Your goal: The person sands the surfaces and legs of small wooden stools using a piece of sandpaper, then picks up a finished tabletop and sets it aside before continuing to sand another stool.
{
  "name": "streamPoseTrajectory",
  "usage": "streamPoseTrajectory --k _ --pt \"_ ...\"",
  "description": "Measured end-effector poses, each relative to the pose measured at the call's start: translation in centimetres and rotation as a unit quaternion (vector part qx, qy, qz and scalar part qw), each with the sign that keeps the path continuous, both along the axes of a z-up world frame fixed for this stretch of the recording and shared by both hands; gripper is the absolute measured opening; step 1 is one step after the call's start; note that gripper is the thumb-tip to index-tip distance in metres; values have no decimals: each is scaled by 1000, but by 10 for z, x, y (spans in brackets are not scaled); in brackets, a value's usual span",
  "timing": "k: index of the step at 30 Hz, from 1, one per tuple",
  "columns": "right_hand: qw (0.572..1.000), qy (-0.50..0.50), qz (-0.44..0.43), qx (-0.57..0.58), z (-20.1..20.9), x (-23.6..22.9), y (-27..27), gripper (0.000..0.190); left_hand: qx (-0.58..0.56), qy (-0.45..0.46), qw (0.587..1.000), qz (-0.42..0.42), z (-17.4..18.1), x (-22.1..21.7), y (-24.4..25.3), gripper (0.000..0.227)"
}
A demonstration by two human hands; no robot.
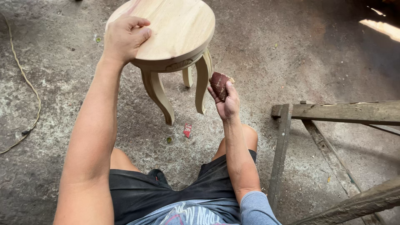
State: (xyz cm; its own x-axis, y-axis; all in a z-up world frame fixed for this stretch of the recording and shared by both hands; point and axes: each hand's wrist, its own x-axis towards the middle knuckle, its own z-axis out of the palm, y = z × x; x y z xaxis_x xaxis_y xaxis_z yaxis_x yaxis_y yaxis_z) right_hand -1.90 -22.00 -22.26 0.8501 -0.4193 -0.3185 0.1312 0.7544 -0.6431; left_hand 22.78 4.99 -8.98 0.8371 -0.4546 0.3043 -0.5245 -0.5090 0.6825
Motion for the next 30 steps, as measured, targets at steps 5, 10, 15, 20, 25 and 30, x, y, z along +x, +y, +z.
streamPoseTrajectory --k 5,10,15,20,25,30 --pt "999 -25 22 28 12 4 1 46 9 25 1000 8 9 -4 -2 20" --pt "975 2 8 -222 4 16 4 43 107 75 991 27 39 -22 -19 20" --pt "890 3 4 -457 -1 32 19 43 89 -57 993 -62 26 -102 -66 30" --pt "896 -3 -15 -444 7 31 41 46 169 -336 925 -55 20 -109 -82 32" --pt "905 -3 -47 -423 -1 22 48 43 152 -362 916 -78 26 -101 -74 30" --pt "892 -26 -46 -450 -16 26 58 40 90 -330 926 -158 38 -85 -63 34"
